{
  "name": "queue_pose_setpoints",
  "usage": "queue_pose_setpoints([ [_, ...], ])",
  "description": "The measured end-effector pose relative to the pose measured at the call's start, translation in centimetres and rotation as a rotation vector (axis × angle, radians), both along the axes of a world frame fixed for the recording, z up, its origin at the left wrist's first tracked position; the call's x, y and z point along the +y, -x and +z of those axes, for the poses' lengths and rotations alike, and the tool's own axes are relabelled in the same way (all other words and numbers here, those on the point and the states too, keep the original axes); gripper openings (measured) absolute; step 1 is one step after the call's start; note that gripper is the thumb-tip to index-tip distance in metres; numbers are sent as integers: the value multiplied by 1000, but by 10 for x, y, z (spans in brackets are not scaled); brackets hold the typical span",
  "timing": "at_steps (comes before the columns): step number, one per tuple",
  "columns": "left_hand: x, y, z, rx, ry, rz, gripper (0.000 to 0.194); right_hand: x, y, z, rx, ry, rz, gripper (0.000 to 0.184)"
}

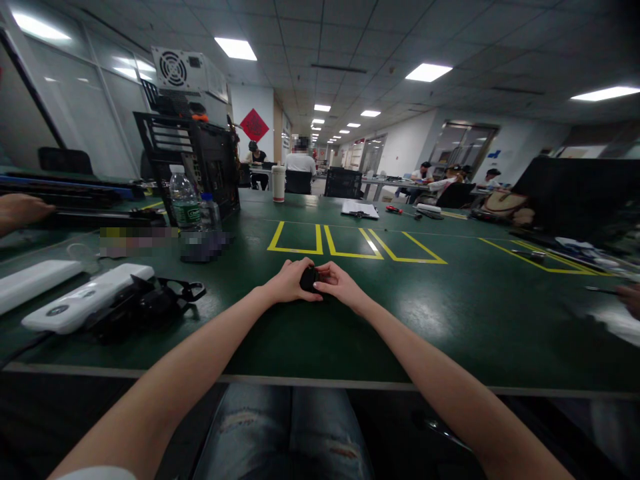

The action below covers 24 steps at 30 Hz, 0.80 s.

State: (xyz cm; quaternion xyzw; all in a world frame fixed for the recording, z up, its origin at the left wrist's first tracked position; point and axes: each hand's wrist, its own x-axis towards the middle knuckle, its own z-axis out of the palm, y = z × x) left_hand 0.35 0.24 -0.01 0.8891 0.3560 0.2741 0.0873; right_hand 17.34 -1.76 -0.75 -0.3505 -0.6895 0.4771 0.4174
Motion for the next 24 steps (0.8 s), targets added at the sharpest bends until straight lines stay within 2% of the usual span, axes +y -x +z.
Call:
queue_pose_setpoints([
  [6,1,1,-1,-3,-8,-19,62,-4,2,5,-16,-7,-25,22],
  [12,0,1,0,5,-6,-7,63,-1,1,2,-41,72,-62,30],
  [17,1,1,-1,7,-18,-13,63,-2,-1,2,11,-12,19,34],
  [21,2,1,-2,2,-28,-14,63,-2,1,2,7,-26,-19,23],
  [24,2,1,-2,8,-29,-7,63,1,1,0,-11,-9,-38,23],
])
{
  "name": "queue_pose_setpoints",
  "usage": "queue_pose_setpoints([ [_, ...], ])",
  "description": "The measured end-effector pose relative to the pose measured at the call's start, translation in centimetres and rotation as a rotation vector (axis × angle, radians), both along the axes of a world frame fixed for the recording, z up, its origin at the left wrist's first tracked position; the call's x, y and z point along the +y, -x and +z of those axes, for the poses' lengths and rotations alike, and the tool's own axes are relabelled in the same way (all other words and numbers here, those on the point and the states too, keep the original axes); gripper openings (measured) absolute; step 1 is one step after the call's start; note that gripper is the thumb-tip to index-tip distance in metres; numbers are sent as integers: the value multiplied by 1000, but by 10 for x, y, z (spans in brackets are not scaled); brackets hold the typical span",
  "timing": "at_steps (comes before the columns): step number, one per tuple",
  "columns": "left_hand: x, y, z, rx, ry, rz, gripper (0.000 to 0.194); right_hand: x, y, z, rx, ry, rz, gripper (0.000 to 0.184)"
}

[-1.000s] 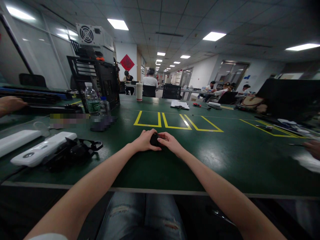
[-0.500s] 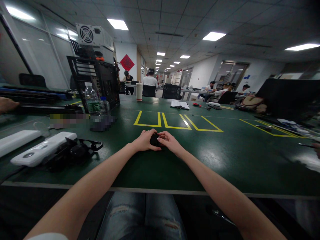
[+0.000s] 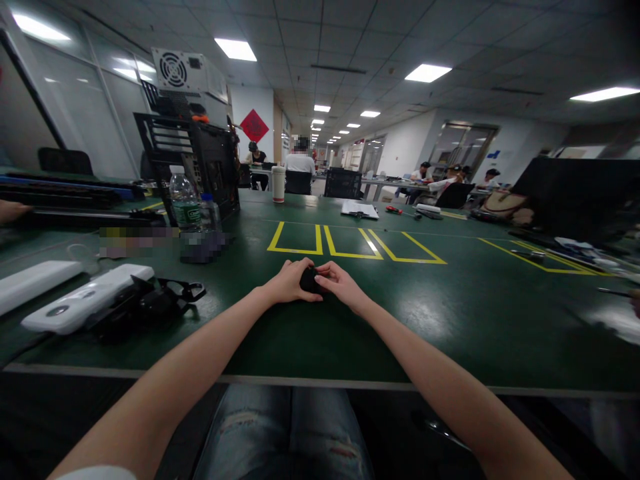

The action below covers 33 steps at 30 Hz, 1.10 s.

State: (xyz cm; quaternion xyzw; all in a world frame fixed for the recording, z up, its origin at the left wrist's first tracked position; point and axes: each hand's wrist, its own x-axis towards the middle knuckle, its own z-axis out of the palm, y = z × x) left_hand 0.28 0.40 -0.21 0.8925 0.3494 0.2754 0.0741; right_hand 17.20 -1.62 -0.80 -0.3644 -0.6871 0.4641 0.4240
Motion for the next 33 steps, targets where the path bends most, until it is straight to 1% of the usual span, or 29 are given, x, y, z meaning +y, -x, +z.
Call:
queue_pose_setpoints([
  [3,0,0,1,6,7,6,63,4,-1,-3,-11,38,-15,30],
  [6,-1,0,2,5,8,-1,63,5,-3,-5,-30,42,9,31],
  [10,-1,1,1,-4,-9,-20,64,0,-3,0,-2,-4,47,32],
  [11,-1,1,1,-7,-12,-22,64,-2,-2,2,8,-6,50,29],
  [13,0,1,0,-11,-15,-25,63,-5,-1,5,19,2,42,23],
  [15,1,1,-1,-15,-15,-24,63,-5,1,6,18,11,28,21],
  [20,0,1,0,-14,-2,-15,63,0,-1,1,-6,60,-13,29],
  [23,0,1,1,-8,2,-19,64,1,-3,-2,-27,49,25,29],
  [26,-1,1,1,1,-11,-10,64,0,-3,-1,4,4,62,32],
  [27,-1,0,1,1,-17,-7,64,-1,-3,0,16,-6,64,32],
  [31,0,0,0,-4,-28,-19,63,-2,-1,3,19,-25,28,21],
  [33,1,0,-1,-4,-30,-16,63,-2,0,3,5,-11,14,20],
])
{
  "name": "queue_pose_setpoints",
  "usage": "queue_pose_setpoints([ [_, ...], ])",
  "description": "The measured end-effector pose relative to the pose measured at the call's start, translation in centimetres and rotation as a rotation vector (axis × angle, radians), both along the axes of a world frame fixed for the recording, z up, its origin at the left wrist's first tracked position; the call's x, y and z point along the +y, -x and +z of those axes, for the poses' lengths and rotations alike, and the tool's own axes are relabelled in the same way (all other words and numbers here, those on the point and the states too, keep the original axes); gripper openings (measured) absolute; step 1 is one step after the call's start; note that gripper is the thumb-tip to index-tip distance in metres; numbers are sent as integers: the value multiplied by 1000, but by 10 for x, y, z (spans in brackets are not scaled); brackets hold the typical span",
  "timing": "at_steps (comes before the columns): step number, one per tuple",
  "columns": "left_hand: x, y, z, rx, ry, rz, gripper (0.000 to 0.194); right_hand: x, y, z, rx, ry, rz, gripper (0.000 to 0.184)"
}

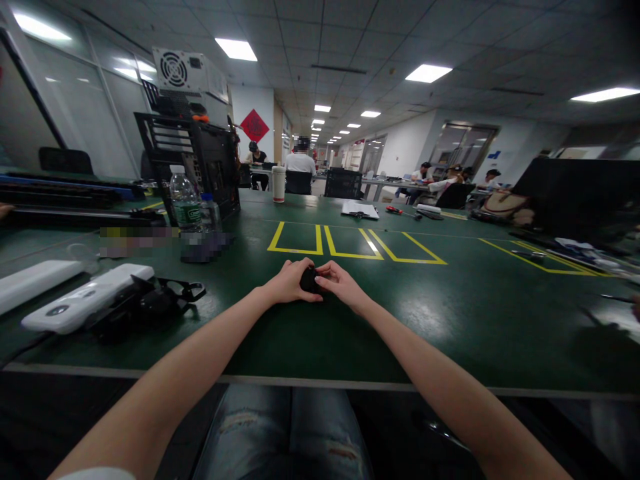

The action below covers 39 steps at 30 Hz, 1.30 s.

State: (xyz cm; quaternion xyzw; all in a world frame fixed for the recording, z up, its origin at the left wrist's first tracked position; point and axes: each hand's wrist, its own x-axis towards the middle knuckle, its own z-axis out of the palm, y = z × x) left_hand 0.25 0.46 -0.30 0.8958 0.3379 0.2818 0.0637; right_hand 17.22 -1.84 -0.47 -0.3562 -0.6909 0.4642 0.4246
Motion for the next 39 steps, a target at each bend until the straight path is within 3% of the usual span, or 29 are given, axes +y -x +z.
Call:
queue_pose_setpoints([
  [5,1,1,-1,0,5,-4,63,1,-2,-2,-48,66,-14,29],
  [10,-1,1,1,4,17,-4,63,0,-4,0,-13,3,65,33],
  [15,-2,1,2,-8,44,10,63,-3,-1,2,31,3,42,24],
  [20,-2,0,2,-9,57,19,63,0,-1,-2,-36,60,-12,30],
  [26,0,0,-1,-1,15,7,65,2,-2,-3,-5,-24,48,36],
  [31,-1,0,1,2,17,0,62,-2,1,1,26,-4,20,24],
  [39,-3,1,4,7,41,13,62,-2,-1,2,-49,55,7,29],
])
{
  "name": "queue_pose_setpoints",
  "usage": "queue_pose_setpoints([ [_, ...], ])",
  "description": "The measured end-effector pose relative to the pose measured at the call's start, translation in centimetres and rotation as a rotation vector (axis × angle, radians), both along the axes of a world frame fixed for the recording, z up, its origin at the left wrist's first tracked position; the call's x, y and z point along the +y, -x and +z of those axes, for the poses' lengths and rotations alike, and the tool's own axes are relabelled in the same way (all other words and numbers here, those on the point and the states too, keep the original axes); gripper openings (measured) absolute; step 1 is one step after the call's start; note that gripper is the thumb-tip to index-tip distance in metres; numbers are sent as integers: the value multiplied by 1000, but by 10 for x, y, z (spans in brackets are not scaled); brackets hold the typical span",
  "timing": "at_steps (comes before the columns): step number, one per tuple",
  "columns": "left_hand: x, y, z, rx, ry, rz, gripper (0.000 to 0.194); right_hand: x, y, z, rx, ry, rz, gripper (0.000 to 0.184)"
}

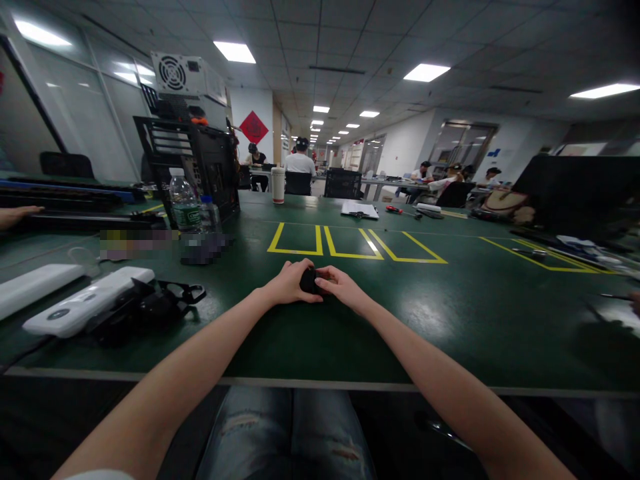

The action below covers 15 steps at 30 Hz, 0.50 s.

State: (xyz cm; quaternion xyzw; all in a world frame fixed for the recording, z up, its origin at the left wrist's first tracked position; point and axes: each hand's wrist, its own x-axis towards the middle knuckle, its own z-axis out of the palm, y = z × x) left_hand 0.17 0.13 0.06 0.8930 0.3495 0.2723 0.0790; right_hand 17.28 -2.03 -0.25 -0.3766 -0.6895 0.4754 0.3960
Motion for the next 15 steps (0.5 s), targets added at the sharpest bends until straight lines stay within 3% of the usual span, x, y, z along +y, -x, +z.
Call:
queue_pose_setpoints([
  [6,-1,0,2,1,10,-8,61,-4,-1,3,31,-85,36,28],
  [15,3,0,-3,-11,-1,9,64,1,1,-1,-6,5,-31,29],
])
